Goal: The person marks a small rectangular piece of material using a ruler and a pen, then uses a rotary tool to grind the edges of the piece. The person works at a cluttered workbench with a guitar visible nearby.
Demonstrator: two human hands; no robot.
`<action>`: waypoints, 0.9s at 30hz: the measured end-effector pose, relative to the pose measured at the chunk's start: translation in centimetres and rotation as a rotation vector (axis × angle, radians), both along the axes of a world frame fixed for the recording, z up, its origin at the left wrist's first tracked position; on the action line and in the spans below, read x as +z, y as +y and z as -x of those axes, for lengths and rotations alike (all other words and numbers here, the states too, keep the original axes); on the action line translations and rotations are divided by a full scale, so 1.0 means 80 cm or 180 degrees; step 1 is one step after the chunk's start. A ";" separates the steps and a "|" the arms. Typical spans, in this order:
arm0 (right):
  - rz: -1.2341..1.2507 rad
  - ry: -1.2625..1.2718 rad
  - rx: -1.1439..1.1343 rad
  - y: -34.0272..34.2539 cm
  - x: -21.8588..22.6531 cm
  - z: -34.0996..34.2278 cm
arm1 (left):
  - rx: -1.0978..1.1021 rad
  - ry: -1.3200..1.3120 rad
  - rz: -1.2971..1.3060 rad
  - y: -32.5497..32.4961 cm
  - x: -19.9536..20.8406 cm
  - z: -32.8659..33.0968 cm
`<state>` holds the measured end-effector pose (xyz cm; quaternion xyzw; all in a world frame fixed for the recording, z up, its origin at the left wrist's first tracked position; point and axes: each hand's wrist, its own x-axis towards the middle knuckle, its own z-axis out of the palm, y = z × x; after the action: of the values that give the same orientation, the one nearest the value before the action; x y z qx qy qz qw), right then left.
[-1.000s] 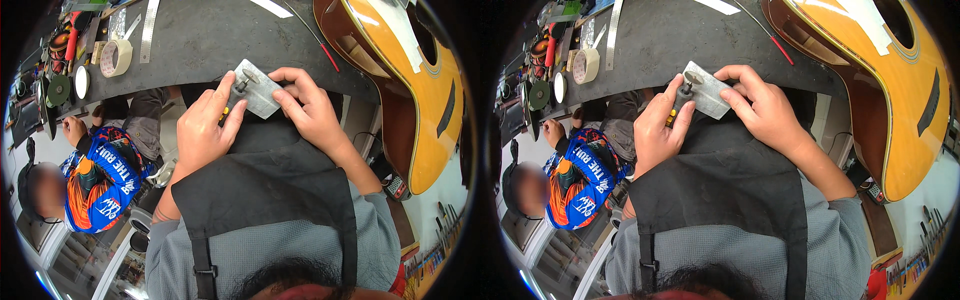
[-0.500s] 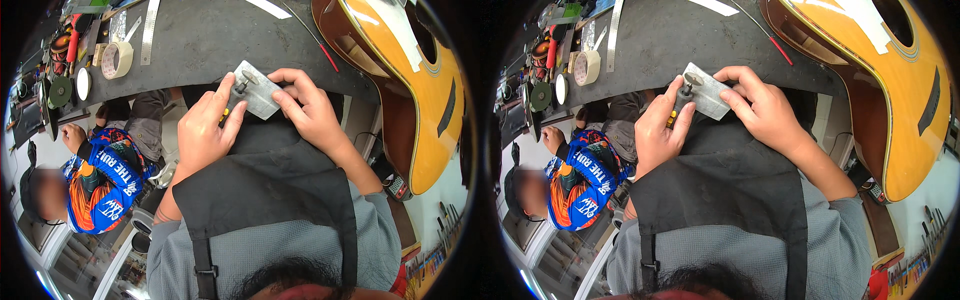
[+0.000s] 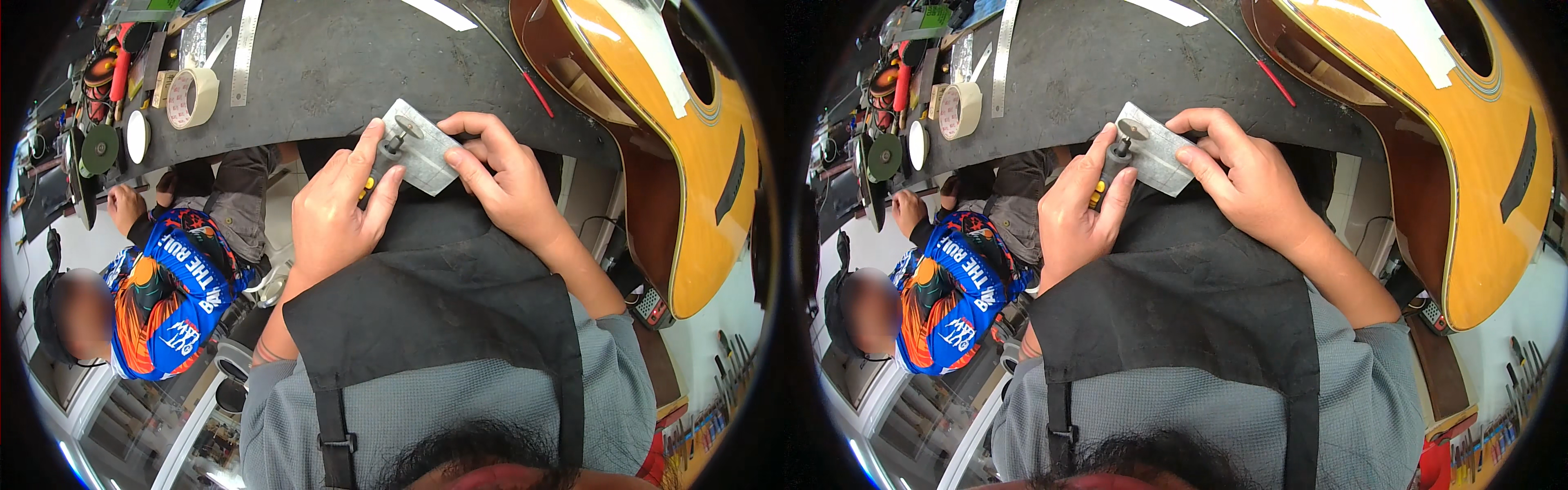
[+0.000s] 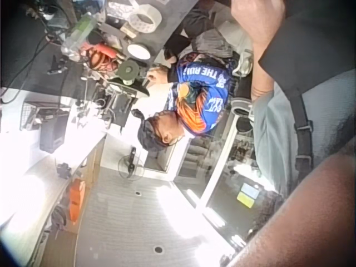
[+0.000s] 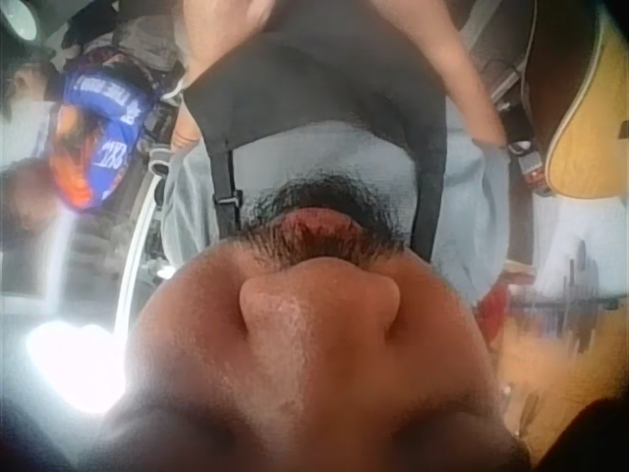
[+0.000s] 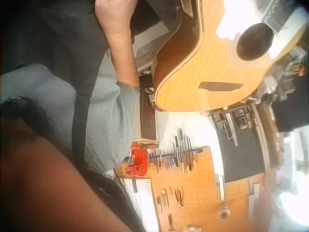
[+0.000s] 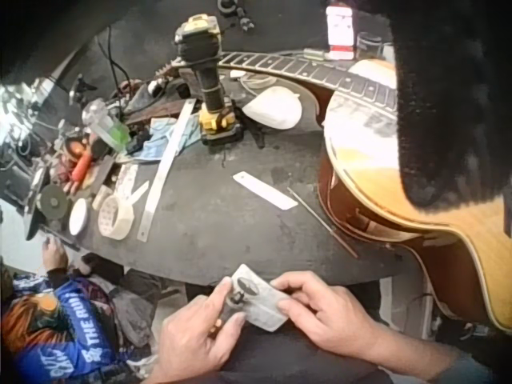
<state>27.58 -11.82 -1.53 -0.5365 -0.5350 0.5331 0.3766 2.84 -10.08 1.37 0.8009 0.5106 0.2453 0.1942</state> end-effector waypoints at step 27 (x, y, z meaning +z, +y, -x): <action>0.0751 0.0757 0.0092 -0.025 -0.031 -0.012 | -0.0639 0.0556 -0.0026 0.016 0.034 -0.003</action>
<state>28.54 -13.80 -3.98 -0.5024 -0.4280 0.6572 0.3640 3.09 -8.83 4.07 0.8670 0.4419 0.1560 0.1694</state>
